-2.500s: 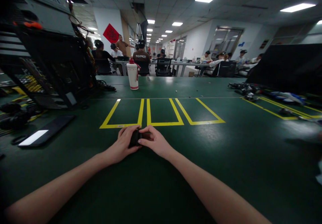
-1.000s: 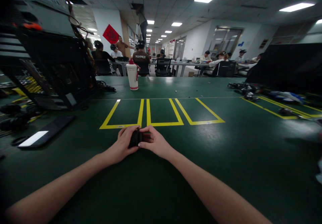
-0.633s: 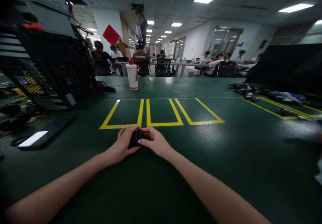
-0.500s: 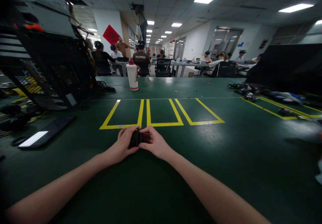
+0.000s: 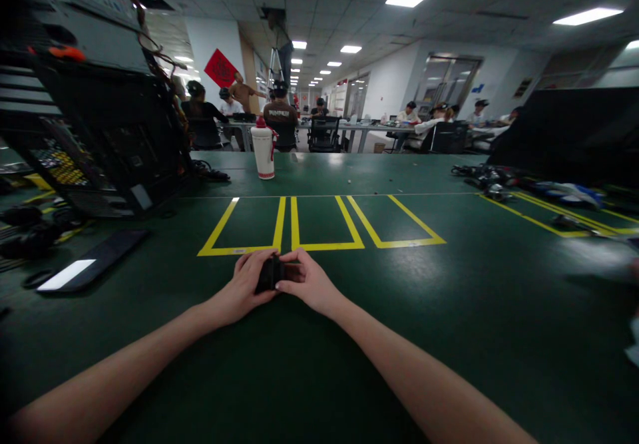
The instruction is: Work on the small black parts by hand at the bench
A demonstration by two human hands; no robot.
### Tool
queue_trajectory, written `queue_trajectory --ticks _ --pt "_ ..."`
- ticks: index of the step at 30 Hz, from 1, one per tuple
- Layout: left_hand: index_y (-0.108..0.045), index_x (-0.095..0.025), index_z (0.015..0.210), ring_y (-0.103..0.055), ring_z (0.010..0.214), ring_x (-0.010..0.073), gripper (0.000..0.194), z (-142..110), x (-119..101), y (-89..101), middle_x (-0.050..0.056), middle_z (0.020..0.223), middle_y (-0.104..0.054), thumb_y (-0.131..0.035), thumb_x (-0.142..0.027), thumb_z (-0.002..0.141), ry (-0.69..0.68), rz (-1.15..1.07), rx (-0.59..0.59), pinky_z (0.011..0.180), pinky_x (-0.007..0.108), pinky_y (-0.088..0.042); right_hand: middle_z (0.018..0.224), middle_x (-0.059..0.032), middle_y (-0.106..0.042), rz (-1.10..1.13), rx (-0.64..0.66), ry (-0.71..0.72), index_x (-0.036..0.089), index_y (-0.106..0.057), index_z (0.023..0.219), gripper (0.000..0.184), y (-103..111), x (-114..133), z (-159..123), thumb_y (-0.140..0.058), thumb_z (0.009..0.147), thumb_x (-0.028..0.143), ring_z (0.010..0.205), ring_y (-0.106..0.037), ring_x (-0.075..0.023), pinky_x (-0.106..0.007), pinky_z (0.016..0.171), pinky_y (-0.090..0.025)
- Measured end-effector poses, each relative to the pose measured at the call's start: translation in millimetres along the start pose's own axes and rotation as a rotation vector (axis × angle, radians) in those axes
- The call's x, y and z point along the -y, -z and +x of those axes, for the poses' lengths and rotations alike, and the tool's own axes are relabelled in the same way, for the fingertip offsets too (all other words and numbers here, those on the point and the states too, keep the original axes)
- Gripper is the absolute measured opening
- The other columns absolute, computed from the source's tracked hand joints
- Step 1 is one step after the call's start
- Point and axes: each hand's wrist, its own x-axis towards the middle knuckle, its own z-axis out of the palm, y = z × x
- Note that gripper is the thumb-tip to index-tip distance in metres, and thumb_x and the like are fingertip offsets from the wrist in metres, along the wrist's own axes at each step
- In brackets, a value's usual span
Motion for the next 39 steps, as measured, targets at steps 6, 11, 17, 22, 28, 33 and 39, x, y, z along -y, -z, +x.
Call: queue_trajectory --ticks 6,11,17,22,28,33,39 --pt "-0.018 -0.025 0.124 -0.031 0.117 0.0215 0.059 -0.4 -2.9 3.8 0.006 0.124 -0.036 -0.053 -0.026 0.075 0.022 -0.009 0.019 0.101 0.045 -0.015 0.104 -0.0022 -0.052 -0.035 -0.032 -0.009 0.021 -0.046 0.096 0.032 -1.2 1.9 -1.1 -0.061 0.069 0.020 0.100 -0.053 -0.0172 -0.038 0.088 -0.043" --pt "-0.018 -0.024 0.123 -0.031 0.117 0.0216 0.059 -0.5 -3.1 3.5 0.006 0.125 -0.036 -0.053 -0.027 0.075 0.014 -0.003 0.014 0.101 0.044 -0.015 0.110 -0.0037 -0.049 -0.052 -0.034 0.002 0.021 -0.045 0.103 0.036 0.3 3.1 0.5 -0.058 0.070 0.018 0.104 -0.049 -0.0173 -0.038 0.092 -0.039" --pt "-0.019 -0.024 0.123 -0.031 0.118 0.0210 0.060 0.4 -3.7 3.0 0.006 0.124 -0.036 -0.053 -0.026 0.074 0.023 -0.008 0.016 0.102 0.044 -0.014 0.107 -0.0031 -0.050 -0.068 -0.001 0.006 0.021 -0.045 0.099 0.037 -1.2 1.0 -1.0 -0.060 0.066 0.012 0.105 -0.049 -0.0167 -0.037 0.094 -0.038" --pt "-0.023 -0.024 0.121 -0.034 0.116 0.0214 0.057 2.7 -1.8 2.2 0.005 0.123 -0.039 -0.053 -0.027 0.074 0.073 -0.044 0.001 0.100 0.043 -0.018 0.107 -0.0034 -0.050 -0.261 -0.173 0.074 0.021 -0.042 0.106 0.041 -0.7 -6.4 1.3 -0.054 0.068 0.010 0.107 -0.047 -0.0154 -0.035 0.097 -0.034" --pt "-0.025 -0.021 0.122 -0.036 0.114 0.0263 0.060 6.6 5.2 5.8 0.009 0.122 -0.040 -0.054 -0.036 0.072 0.231 -0.092 0.046 0.095 0.045 -0.027 0.110 -0.0054 -0.048 -0.522 -0.278 0.017 0.020 -0.043 0.107 0.035 6.8 -4.7 0.6 -0.051 0.074 0.029 0.106 -0.047 -0.0176 -0.039 0.096 -0.034" --pt "-0.028 -0.021 0.121 -0.036 0.115 0.0265 0.058 8.1 2.4 10.6 0.009 0.123 -0.040 -0.053 -0.037 0.072 0.273 -0.128 0.067 0.095 0.045 -0.029 0.115 -0.0076 -0.044 -0.751 -0.214 -0.022 0.020 -0.040 0.114 0.056 14.9 0.7 -4.9 -0.058 0.066 0.042 0.106 -0.044 -0.0210 -0.041 0.092 -0.036" --pt "-0.029 -0.022 0.120 -0.039 0.114 0.0259 0.061 7.9 0.5 9.5 0.008 0.121 -0.043 -0.057 -0.041 0.069 0.292 -0.145 0.031 0.095 0.045 -0.029 0.118 -0.0079 -0.043 -0.826 -0.036 -0.013 0.020 -0.040 0.116 0.062 33.5 7.8 -5.9 -0.064 0.062 0.036 0.111 -0.040 -0.0221 -0.041 0.095 -0.032"
